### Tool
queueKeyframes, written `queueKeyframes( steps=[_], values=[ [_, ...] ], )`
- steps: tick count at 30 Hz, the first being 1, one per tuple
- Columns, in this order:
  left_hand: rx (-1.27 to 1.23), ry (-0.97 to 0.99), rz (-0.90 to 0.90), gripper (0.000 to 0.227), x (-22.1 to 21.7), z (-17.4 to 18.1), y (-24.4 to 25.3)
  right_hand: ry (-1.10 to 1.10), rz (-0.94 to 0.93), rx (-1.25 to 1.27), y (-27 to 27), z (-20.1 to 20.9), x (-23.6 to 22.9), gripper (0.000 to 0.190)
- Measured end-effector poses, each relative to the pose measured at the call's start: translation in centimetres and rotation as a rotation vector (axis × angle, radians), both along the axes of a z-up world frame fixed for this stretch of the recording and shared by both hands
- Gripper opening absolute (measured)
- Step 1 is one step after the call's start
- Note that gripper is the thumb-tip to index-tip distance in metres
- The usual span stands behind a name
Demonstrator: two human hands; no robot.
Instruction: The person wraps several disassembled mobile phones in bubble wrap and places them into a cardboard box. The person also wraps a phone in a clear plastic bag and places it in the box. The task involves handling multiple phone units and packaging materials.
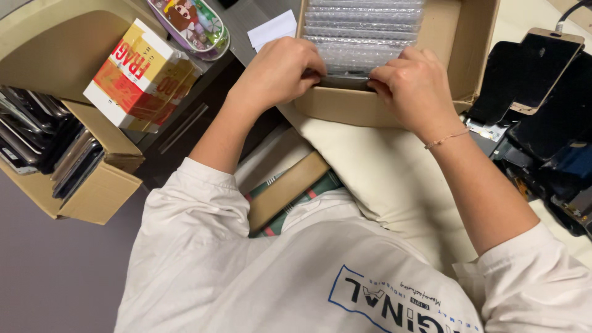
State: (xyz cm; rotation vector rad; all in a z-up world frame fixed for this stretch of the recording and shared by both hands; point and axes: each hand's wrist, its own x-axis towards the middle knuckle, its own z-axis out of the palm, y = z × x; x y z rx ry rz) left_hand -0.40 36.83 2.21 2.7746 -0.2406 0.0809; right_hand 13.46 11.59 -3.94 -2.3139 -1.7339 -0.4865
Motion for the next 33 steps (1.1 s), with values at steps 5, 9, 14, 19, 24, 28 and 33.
queueKeyframes(
  steps=[5,9,14,19,24,28,33],
  values=[
    [0.297,-0.138,-0.087,0.013,0.8,-1.8,0.9,0.069,-0.009,-0.080,0.9,1.2,0.0,0.004],
    [0.428,-0.222,-0.145,0.019,1.2,-2.3,1.0,0.110,-0.052,-0.235,0.5,2.7,0.6,0.006],
    [0.378,-0.143,-0.148,0.020,2.7,-3.8,1.2,0.162,-0.060,-0.288,1.3,1.5,1.1,0.012],
    [0.376,-0.050,-0.162,0.022,3.1,-3.9,1.6,0.175,-0.101,-0.344,1.5,2.3,0.9,0.009],
    [0.271,0.047,-0.086,0.014,2.8,-2.8,1.8,0.255,-0.026,-0.207,0.7,2.1,0.4,0.018],
    [0.237,0.019,-0.057,0.015,1.7,1.0,-0.7,0.254,-0.057,0.077,-3.0,5.0,-2.5,0.018],
    [-0.386,-0.248,-0.223,0.019,0.4,-0.2,-11.2,0.436,-0.070,0.308,-10.6,6.5,-7.7,0.016]
  ],
)
